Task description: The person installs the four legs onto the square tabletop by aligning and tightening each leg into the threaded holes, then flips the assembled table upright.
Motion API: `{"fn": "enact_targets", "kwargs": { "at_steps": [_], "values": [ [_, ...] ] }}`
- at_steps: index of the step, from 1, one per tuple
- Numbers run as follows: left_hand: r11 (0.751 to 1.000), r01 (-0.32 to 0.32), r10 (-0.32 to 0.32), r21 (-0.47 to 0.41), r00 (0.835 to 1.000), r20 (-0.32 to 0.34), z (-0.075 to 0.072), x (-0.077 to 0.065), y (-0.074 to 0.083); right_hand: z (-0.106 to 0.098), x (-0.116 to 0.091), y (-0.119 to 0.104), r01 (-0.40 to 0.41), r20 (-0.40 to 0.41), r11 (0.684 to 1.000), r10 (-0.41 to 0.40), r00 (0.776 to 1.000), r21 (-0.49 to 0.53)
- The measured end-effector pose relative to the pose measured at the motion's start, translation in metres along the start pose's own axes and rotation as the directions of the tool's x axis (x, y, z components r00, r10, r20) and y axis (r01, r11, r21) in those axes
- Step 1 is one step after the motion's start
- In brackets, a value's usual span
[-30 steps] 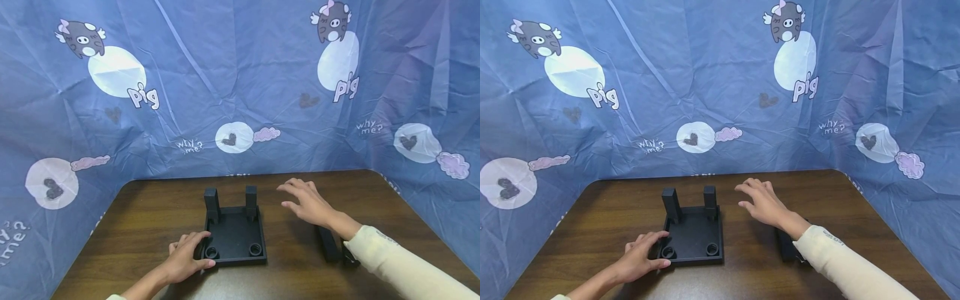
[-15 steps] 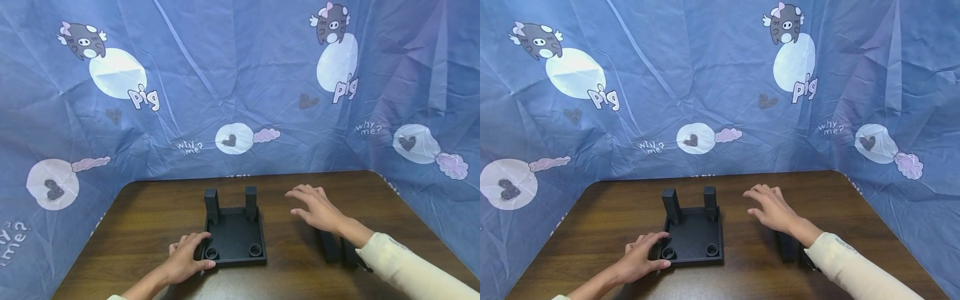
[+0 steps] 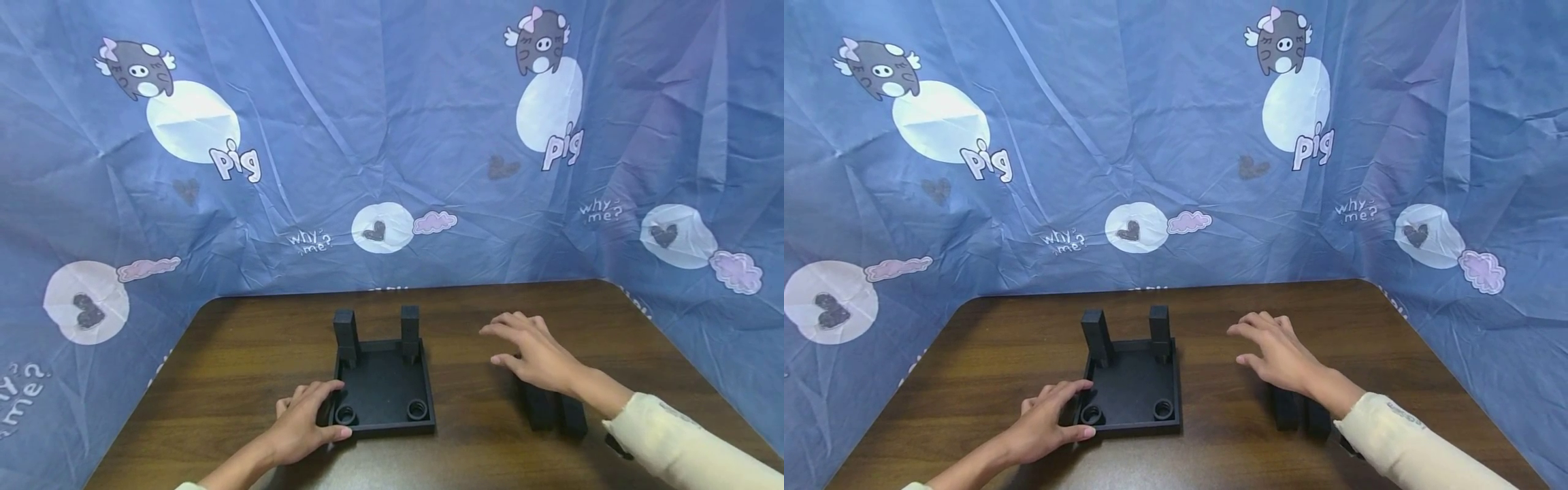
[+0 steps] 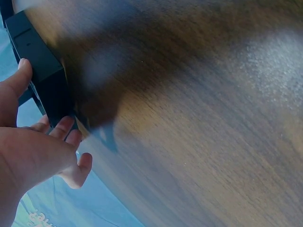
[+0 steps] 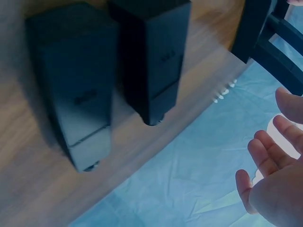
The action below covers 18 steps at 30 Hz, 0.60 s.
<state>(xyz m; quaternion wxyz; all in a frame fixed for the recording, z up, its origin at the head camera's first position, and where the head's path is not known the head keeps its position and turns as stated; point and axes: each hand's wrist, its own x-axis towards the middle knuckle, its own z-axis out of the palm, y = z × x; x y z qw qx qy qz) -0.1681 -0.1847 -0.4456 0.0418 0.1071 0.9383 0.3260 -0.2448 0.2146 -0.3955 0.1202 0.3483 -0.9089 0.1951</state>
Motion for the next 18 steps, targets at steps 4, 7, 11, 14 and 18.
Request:
{"fn": "enact_targets", "kwargs": {
  "at_steps": [4,7,11,14,18],
  "values": [
    [1.0,0.003,-0.003,0.0,1.0,0.004,0.0,0.0,0.0,0.0,-0.009,0.003,-0.01,0.016,1.0,0.01,1.0,-0.002],
    [1.0,0.004,-0.004,0.004,1.0,-0.001,0.0,0.0,0.0,0.001,-0.014,0.006,-0.004,0.007,1.0,0.004,1.0,-0.011],
    [1.0,-0.003,0.003,0.008,1.0,-0.01,0.0,0.001,0.0,0.0,-0.018,0.008,-0.002,0.0,1.0,0.002,1.0,-0.014],
    [1.0,-0.006,0.006,0.002,1.0,-0.003,0.0,0.001,0.0,-0.002,-0.021,0.009,0.0,0.001,1.0,0.0,1.0,-0.014],
    [1.0,-0.006,0.006,0.001,1.0,0.004,0.0,0.001,0.0,-0.003,-0.024,0.01,0.011,-0.003,1.0,-0.011,1.0,-0.026]
  ]
}}
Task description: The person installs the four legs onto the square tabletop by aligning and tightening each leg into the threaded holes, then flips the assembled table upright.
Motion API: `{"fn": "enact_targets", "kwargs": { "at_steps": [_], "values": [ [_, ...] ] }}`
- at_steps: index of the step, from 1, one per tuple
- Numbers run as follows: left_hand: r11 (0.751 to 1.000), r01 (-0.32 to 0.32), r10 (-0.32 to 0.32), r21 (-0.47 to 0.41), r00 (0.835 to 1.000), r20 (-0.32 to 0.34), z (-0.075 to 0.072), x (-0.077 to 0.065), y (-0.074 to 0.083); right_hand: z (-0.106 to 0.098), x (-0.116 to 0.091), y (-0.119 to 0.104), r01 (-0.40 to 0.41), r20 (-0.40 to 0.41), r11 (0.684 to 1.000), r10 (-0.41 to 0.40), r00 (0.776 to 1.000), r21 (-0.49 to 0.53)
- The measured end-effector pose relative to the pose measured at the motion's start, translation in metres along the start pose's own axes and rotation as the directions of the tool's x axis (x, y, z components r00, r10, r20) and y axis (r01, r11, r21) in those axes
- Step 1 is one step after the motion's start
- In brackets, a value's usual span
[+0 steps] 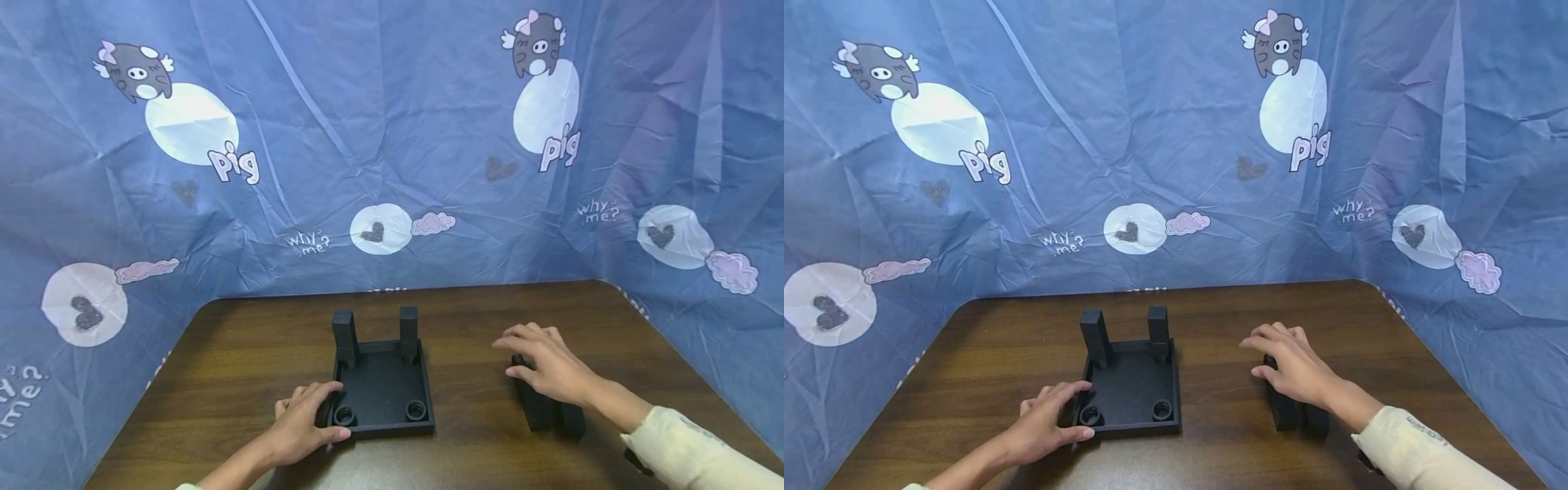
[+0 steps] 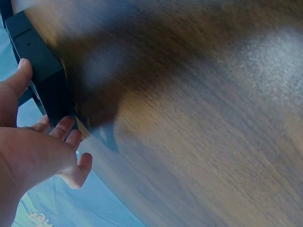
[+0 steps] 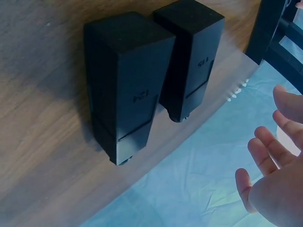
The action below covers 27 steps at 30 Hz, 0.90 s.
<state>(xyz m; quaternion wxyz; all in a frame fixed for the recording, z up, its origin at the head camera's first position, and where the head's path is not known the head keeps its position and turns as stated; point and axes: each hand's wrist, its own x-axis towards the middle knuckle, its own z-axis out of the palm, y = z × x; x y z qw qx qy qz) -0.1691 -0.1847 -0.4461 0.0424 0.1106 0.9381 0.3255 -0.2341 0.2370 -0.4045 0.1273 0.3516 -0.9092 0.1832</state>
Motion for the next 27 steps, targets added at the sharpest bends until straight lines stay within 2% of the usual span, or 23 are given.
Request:
{"fn": "enact_targets", "kwargs": {
  "at_steps": [17,27],
  "values": [
    [1.0,0.004,-0.004,0.01,1.0,-0.007,0.0,0.0,0.001,0.0,-0.023,0.01,0.018,0.034,0.998,-0.016,0.999,-0.064],
    [1.0,0.021,-0.022,0.01,1.0,0.013,0.0,0.0,0.0,-0.001,-0.036,0.016,0.048,0.105,0.995,-0.039,0.994,-0.088]
  ]
}}
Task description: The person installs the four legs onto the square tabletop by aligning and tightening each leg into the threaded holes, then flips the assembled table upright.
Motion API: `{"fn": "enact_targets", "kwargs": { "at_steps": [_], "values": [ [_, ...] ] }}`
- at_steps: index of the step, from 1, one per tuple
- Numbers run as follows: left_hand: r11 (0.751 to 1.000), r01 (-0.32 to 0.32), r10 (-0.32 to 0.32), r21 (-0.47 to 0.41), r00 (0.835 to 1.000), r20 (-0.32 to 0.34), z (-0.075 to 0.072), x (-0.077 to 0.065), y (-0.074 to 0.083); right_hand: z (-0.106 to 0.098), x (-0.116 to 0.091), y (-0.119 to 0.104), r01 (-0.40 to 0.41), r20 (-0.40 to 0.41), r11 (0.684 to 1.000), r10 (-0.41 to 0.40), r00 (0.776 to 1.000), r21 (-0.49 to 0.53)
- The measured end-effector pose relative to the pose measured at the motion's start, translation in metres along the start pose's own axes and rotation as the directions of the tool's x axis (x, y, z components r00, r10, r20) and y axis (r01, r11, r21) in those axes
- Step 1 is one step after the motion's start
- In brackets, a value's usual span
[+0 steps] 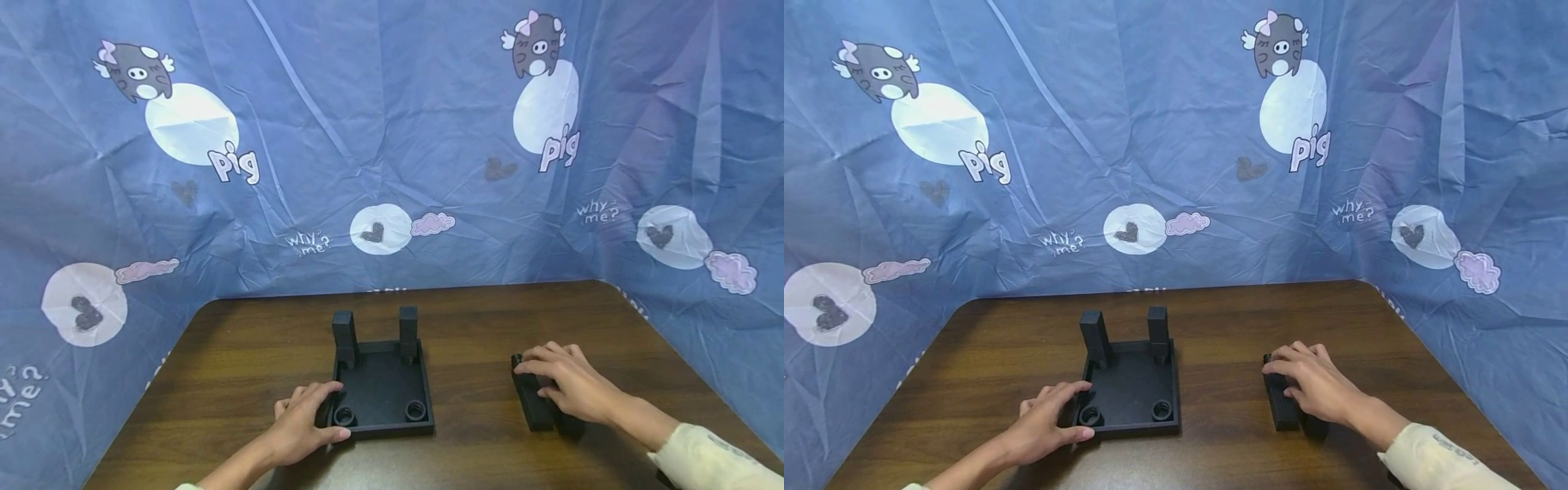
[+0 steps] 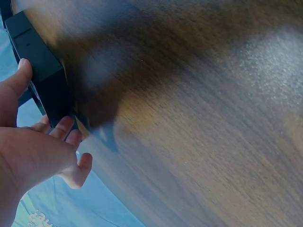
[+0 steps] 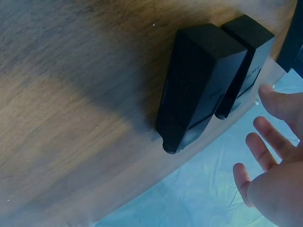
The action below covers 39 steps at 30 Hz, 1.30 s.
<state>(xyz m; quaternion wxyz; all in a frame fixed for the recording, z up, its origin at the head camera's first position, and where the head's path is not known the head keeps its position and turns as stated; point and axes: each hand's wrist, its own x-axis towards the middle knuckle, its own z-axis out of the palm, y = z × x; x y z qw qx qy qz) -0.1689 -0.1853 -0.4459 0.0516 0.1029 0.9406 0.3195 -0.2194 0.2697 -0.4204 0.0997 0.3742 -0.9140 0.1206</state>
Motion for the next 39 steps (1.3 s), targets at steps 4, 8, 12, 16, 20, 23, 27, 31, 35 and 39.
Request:
{"fn": "enact_targets", "kwargs": {
  "at_steps": [4,8,12,16,20,23,27,31,35,39],
  "values": [
    [1.0,-0.002,0.002,0.0,1.0,-0.002,0.0,0.0,-0.001,0.0,-0.002,0.001,0.002,0.035,1.0,-0.002,0.999,0.007],
    [1.0,0.001,-0.001,0.002,1.0,-0.001,0.0,0.0,-0.001,0.002,-0.003,0.0,-0.011,0.08,1.0,0.009,0.997,0.014],
    [1.0,0.001,-0.001,0.008,1.0,-0.006,0.0,0.0,-0.001,0.004,-0.004,-0.001,-0.012,0.11,1.0,0.01,0.994,0.022],
    [1.0,-0.001,0.002,0.008,1.0,-0.012,0.0,0.0,-0.001,0.007,-0.005,-0.002,0.004,0.121,1.0,-0.007,0.993,0.024],
    [1.0,-0.005,0.005,0.002,1.0,-0.012,0.0,0.0,0.0,0.008,-0.006,-0.002,0.029,0.133,0.999,-0.032,0.991,0.024],
    [1.0,-0.007,0.007,0.0,1.0,-0.011,0.0,0.0,0.0,0.009,-0.007,-0.003,0.035,0.15,0.999,-0.039,0.988,0.032],
    [1.0,-0.012,0.012,0.003,1.0,-0.015,0.0,0.0,0.0,0.009,-0.007,-0.004,0.041,0.154,0.999,-0.046,0.987,0.032],
    [1.0,-0.015,0.015,0.0,1.0,-0.014,0.0,0.0,0.0,0.009,-0.007,-0.005,0.059,0.156,0.998,-0.062,0.986,0.026],
    [1.0,-0.019,0.019,-0.006,1.0,-0.014,0.0,0.0,0.0,0.011,-0.007,-0.004,0.077,0.161,0.997,-0.079,0.984,0.02],
    [1.0,-0.021,0.021,-0.007,1.0,-0.014,0.0,0.0,0.0,0.012,-0.007,-0.003,0.117,0.139,0.993,-0.116,0.983,0.0]
  ]
}}
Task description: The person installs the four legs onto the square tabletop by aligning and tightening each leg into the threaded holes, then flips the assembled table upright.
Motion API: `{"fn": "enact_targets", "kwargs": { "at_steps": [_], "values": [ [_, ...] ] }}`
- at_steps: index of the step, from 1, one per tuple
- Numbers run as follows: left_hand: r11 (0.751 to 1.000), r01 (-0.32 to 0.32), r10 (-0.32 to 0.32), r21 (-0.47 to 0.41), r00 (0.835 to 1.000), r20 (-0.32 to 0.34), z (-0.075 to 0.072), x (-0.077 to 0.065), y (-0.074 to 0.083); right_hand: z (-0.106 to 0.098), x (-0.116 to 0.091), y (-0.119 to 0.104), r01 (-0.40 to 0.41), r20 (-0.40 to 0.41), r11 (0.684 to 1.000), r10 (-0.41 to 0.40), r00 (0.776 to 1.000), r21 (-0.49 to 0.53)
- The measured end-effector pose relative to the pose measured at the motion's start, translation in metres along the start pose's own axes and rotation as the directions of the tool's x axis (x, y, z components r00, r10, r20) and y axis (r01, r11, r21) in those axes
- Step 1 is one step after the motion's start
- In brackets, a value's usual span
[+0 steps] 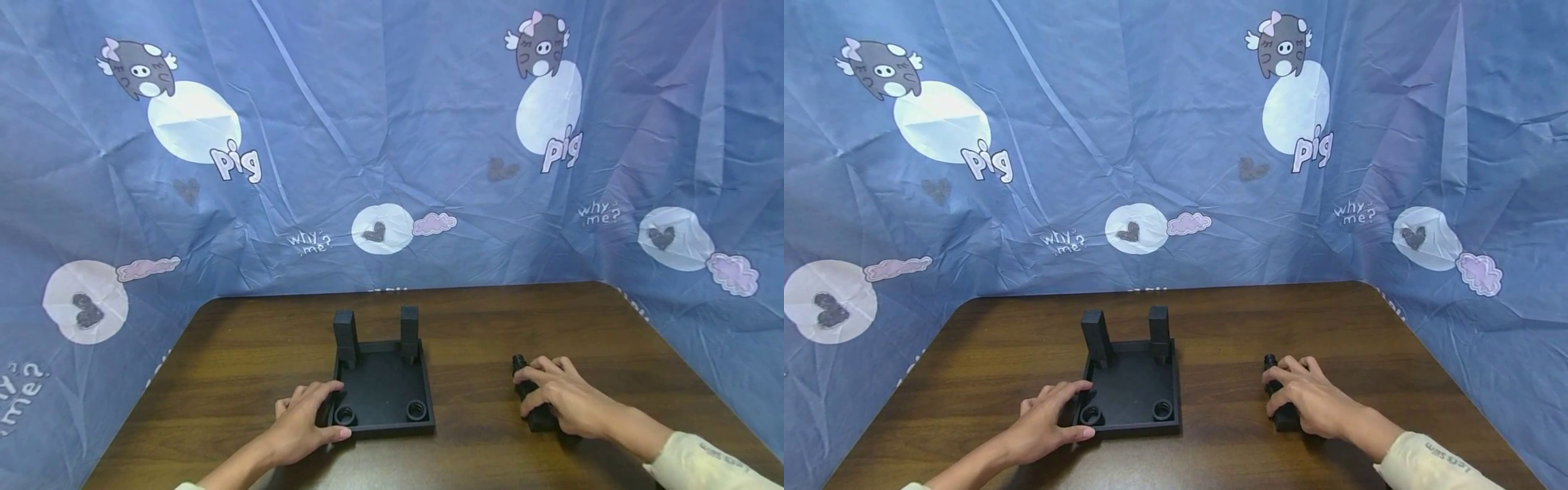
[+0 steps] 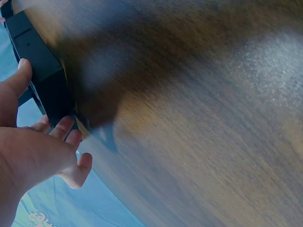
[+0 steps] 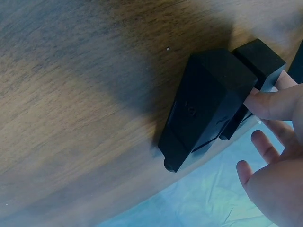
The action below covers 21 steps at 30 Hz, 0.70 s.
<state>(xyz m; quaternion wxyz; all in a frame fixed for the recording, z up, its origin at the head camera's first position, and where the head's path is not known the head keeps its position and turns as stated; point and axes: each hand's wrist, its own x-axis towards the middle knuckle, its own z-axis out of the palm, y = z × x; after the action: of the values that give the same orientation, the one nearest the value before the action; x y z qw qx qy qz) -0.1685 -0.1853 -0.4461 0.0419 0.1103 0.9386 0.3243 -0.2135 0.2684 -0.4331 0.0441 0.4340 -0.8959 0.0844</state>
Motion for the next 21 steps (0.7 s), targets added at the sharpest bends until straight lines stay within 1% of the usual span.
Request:
{"fn": "enact_targets", "kwargs": {
  "at_steps": [5,9,17,21],
  "values": [
    [1.0,0.004,-0.004,-0.006,1.0,0.01,0.0,0.0,0.0,0.002,0.002,0.002,0.066,-0.045,0.997,-0.068,0.997,-0.033],
    [1.0,0.006,-0.006,-0.009,1.0,0.016,0.0,0.0,0.0,0.002,0.004,0.004,0.103,-0.095,0.994,-0.106,0.99,-0.036],
    [1.0,0.002,-0.002,-0.015,1.0,0.012,-0.001,0.0,-0.001,0.002,0.009,0.004,0.126,-0.214,0.991,-0.132,0.968,-0.038],
    [1.0,0.0,0.0,-0.01,1.0,0.008,-0.001,0.0,0.0,0.0,0.013,0.001,0.12,-0.269,0.993,-0.121,0.956,-0.02]
  ]
}}
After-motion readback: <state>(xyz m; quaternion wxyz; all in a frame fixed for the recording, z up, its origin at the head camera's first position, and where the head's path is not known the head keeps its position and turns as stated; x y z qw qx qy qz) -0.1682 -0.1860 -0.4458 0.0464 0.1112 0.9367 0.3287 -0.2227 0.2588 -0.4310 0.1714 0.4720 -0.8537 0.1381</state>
